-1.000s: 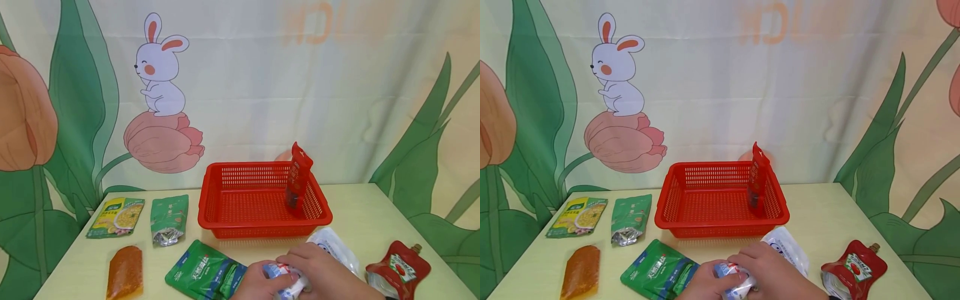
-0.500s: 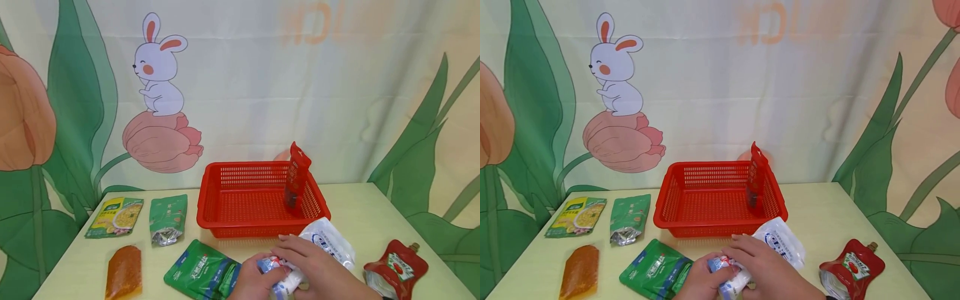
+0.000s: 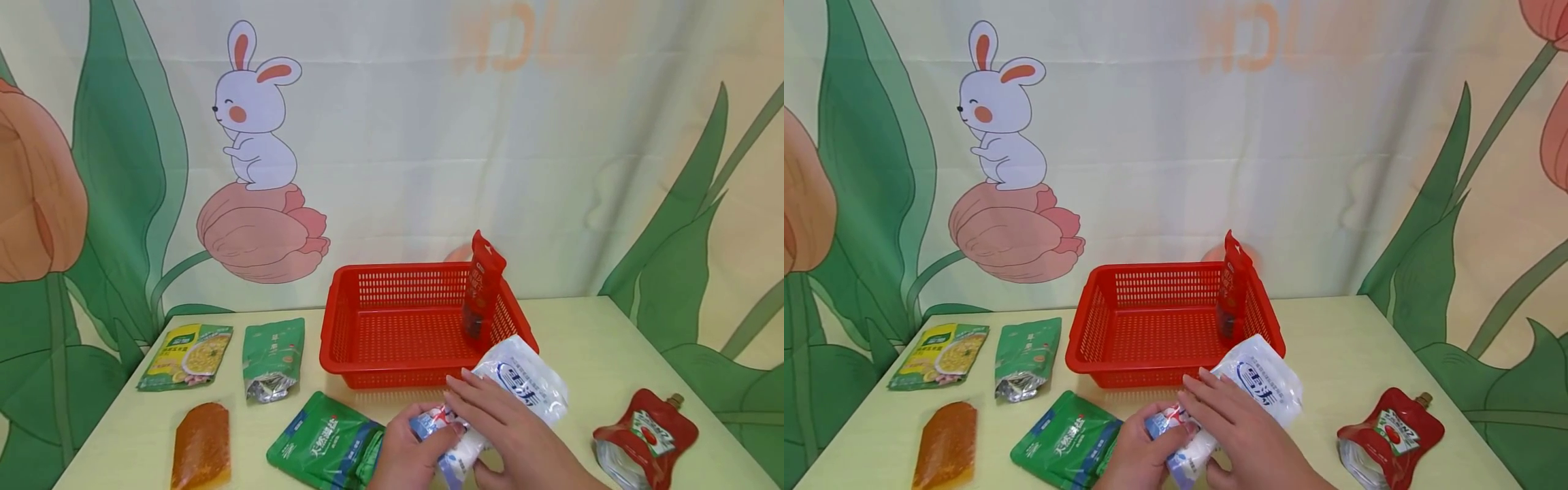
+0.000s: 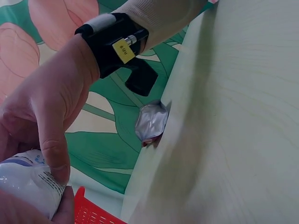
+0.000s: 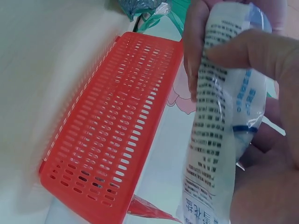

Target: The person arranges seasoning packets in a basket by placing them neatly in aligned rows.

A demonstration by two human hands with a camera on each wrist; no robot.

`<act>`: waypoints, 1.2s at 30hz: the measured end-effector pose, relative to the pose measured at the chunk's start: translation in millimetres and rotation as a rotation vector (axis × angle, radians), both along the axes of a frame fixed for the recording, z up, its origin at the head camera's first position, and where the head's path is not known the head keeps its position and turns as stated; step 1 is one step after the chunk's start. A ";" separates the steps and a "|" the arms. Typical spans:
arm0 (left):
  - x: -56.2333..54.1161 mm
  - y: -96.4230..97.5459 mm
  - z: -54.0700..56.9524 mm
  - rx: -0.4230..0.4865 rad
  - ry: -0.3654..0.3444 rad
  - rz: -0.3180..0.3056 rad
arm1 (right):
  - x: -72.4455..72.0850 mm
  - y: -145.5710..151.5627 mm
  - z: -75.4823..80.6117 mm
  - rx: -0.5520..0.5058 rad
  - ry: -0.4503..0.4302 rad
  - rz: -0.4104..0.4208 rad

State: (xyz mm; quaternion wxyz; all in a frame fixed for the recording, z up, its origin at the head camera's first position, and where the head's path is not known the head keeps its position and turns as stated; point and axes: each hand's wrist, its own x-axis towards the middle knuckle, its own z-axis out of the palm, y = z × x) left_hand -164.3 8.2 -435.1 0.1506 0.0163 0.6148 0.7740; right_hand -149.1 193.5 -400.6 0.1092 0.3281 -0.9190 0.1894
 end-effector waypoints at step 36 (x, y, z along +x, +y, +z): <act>12.5 2.7 12.2 0.163 0.112 0.163 | -6.3 6.5 -21.4 -1.342 -0.870 -0.473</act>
